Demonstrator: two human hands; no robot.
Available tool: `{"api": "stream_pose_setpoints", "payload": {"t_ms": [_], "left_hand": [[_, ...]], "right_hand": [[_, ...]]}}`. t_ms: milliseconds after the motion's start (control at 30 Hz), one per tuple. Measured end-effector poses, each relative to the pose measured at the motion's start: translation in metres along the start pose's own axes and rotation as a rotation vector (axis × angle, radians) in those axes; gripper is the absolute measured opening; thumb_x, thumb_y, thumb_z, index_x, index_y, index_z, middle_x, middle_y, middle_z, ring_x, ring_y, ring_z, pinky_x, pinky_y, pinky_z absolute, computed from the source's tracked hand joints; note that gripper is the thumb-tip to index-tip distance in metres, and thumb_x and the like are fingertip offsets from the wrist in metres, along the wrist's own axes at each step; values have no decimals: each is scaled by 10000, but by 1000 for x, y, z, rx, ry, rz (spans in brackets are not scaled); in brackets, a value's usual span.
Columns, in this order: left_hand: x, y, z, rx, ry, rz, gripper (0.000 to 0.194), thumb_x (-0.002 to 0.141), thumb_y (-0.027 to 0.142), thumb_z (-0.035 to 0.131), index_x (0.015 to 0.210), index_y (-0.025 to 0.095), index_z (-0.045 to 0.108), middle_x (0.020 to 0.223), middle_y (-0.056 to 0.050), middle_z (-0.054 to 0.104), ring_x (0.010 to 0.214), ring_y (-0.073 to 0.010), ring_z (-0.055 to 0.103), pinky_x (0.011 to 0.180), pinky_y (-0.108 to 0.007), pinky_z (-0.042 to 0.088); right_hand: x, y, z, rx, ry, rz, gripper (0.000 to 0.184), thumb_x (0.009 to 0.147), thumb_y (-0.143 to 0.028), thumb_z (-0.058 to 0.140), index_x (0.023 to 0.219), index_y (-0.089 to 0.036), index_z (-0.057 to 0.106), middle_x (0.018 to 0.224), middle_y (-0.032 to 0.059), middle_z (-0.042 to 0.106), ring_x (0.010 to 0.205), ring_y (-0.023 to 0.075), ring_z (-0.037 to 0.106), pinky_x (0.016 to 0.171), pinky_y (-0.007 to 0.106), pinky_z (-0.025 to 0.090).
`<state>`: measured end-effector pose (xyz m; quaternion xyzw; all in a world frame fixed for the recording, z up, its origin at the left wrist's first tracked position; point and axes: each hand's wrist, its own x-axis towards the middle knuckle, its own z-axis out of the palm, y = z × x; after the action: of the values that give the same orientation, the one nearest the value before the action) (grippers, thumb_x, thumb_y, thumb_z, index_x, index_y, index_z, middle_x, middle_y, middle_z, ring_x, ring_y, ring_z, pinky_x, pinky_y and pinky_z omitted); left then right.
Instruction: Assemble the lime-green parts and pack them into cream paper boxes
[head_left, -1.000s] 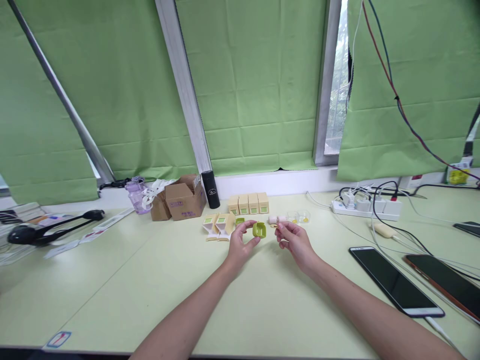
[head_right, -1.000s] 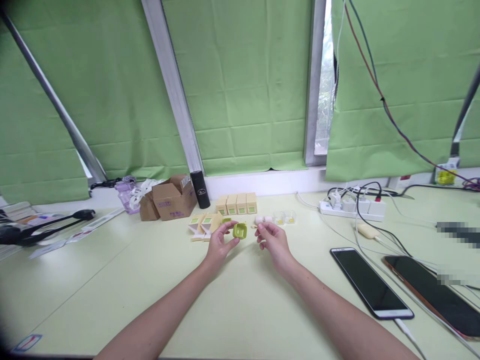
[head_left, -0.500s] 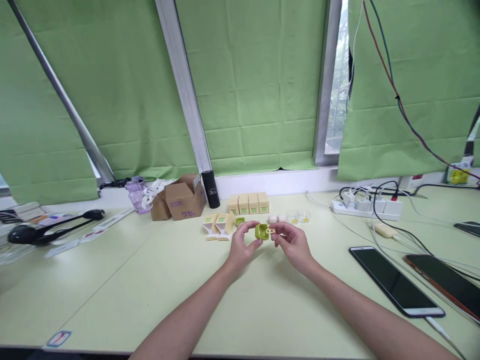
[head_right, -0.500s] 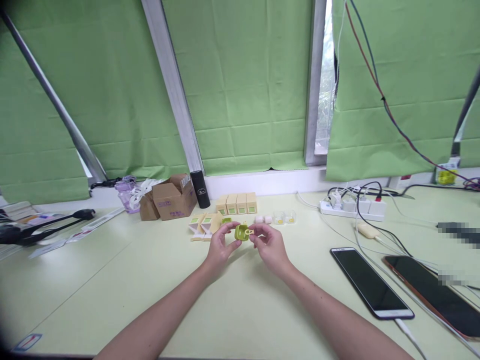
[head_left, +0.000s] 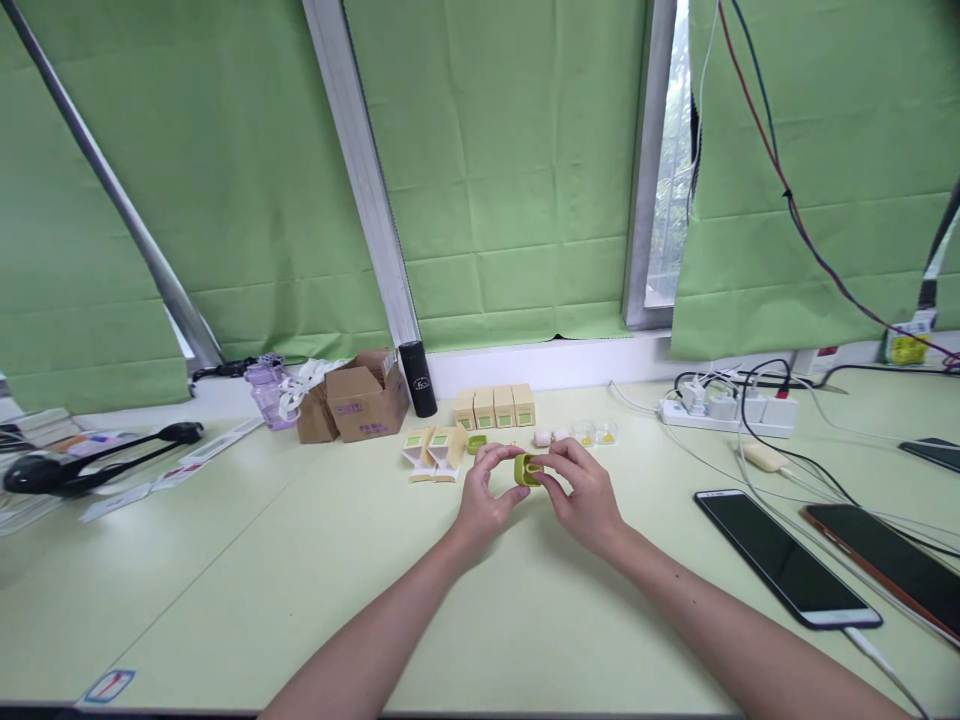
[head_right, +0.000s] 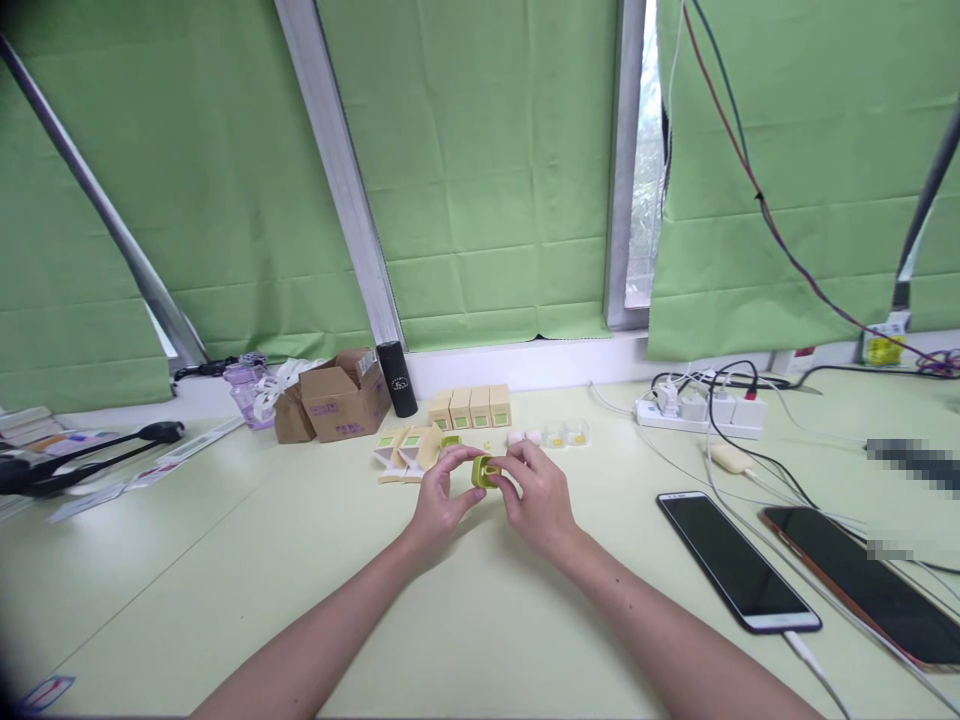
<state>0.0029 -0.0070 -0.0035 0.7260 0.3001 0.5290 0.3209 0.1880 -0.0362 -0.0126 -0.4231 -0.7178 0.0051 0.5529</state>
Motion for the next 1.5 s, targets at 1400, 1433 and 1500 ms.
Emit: {"api": "stream_pose_setpoints", "payload": {"t_ms": [1400,1433,1500], "left_hand": [[-1,1,0,25,-43,-27,432,715,115,816,1122,253,764,1205,-94,608,1225,-305,569,1122,-494,418],[-1,1,0,25,-42,-25,424,720,126,820,1121,251,764,1203,-96,611,1222,-306,572,1120,-496,419],[-1,1,0,19,-35,-12,414,727,150,829,1124,246,763,1204,-101,618,1218,-311,575,1117,-500,421]], "right_hand": [[0,9,7,-162,29,-289,183,968,-97,549,893,-199,680,733,25,589,699,181,499,622,308,369],[0,9,7,-166,26,-296,179,972,-100,549,907,-200,682,738,27,597,700,182,499,622,310,372],[2,8,5,-172,18,-314,167,979,-106,549,957,-202,685,751,31,618,701,186,503,625,315,379]]}}
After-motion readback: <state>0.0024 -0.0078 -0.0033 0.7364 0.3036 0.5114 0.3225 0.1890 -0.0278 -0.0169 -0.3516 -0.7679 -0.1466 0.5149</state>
